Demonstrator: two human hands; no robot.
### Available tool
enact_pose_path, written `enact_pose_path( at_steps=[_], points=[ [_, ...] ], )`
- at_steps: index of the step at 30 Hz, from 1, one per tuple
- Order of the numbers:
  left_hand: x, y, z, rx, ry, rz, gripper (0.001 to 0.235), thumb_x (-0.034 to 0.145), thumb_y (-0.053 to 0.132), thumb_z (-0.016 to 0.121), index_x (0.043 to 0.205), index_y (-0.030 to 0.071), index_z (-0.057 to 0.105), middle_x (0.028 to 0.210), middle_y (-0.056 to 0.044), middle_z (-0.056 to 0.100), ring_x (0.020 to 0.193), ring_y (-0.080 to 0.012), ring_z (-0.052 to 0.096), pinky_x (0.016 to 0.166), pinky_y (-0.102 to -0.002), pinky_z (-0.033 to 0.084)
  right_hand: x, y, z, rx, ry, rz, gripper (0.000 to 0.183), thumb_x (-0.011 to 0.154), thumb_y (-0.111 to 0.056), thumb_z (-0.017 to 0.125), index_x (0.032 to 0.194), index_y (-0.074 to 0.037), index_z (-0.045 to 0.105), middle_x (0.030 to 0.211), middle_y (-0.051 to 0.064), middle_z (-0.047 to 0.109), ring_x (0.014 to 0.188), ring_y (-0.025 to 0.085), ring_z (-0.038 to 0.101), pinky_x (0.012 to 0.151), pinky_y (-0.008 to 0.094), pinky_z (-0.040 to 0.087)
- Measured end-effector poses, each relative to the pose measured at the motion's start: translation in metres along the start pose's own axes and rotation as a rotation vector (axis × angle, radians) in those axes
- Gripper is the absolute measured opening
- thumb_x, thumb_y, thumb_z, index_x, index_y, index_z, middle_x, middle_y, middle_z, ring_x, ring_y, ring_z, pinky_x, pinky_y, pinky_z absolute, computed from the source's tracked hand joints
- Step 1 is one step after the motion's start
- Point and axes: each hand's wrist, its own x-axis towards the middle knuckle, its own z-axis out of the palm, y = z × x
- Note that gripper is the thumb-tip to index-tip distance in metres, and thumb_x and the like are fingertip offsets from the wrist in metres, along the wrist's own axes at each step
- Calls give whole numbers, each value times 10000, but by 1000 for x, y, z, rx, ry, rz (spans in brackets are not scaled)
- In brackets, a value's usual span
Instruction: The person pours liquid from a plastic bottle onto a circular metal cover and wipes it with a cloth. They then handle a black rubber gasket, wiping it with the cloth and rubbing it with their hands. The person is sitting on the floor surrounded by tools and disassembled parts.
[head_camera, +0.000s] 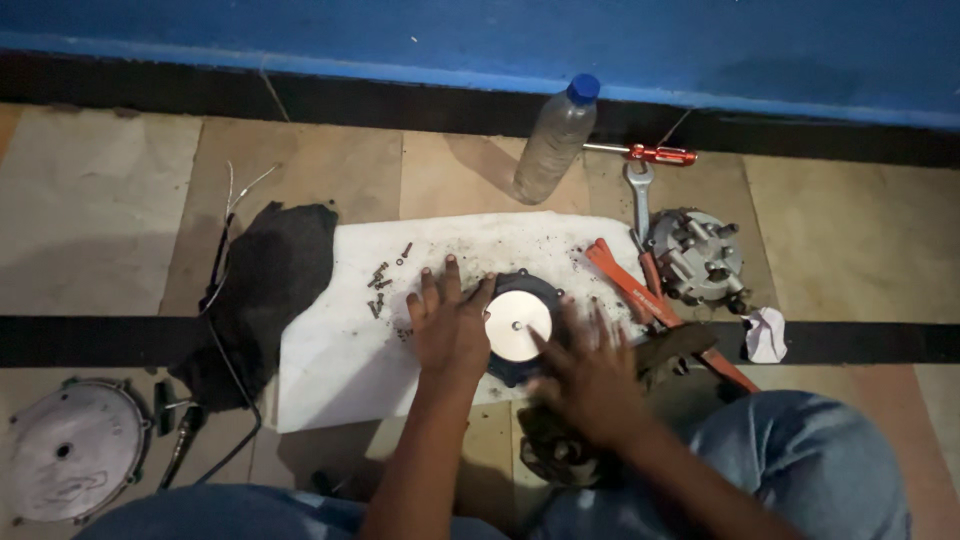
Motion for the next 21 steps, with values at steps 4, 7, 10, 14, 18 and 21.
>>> enact_pose_path(
  at_steps=[4, 7, 10, 14, 18, 21],
  points=[
    [-4, -4, -1, 18, 20, 6, 506, 899, 316, 666, 1390, 419, 594, 1650, -90, 271, 1501, -407, 215, 1172, -589, 209, 0, -9, -6, -8, -25, 28, 777, 836, -687, 581, 1525, -379, 397, 1679, 127, 140, 1485, 489, 163, 1136, 681, 146],
    [-2, 1, 1, -1, -1, -5, 494, 912, 328, 664, 1392, 422, 594, 1655, -84, 276, 1510, -401, 222, 1188, -576, 213, 4, -9, -18, 24, -61, -2, 794, 826, -655, 619, 1542, -390, 402, 1691, 123, 146, 1480, 491, 166, 1141, 676, 147],
    [-3, -5, -4, 15, -32, 2, 524, 899, 335, 672, 1407, 418, 576, 1650, -86, 268, 1503, -401, 221, 1177, -583, 211, 7, -22, -15, -31, -87, 114, 767, 862, -629, 633, 1549, -398, 382, 1676, 142, 125, 1484, 492, 165, 1134, 685, 135],
    [-1, 4, -7, 57, -39, 6, 564, 912, 227, 669, 1437, 401, 557, 1654, -110, 236, 1510, -409, 193, 1185, -582, 196, 2, -12, -7, 4, -94, -5, 832, 826, -609, 648, 1572, -372, 367, 1709, 141, 131, 1515, 515, 158, 1111, 677, 144],
    [-9, -3, -21, -114, 136, 227, 612, 785, 103, 707, 1336, 366, 667, 1682, -87, 199, 1543, -403, 133, 1202, -584, 162, 5, -9, 5, 37, 106, 9, 706, 864, -598, 616, 1511, -409, 404, 1644, 144, 185, 1478, 481, 199, 1145, 650, 186],
    [-5, 5, -29, -96, 85, 314, 528, 779, 61, 713, 1236, 325, 738, 1700, -80, 185, 1564, -395, 109, 1222, -589, 141, 8, 5, 4, 71, 22, -18, 723, 854, -584, 631, 1513, -382, 410, 1647, 148, 184, 1476, 483, 178, 1121, 660, 176]
  ],
)
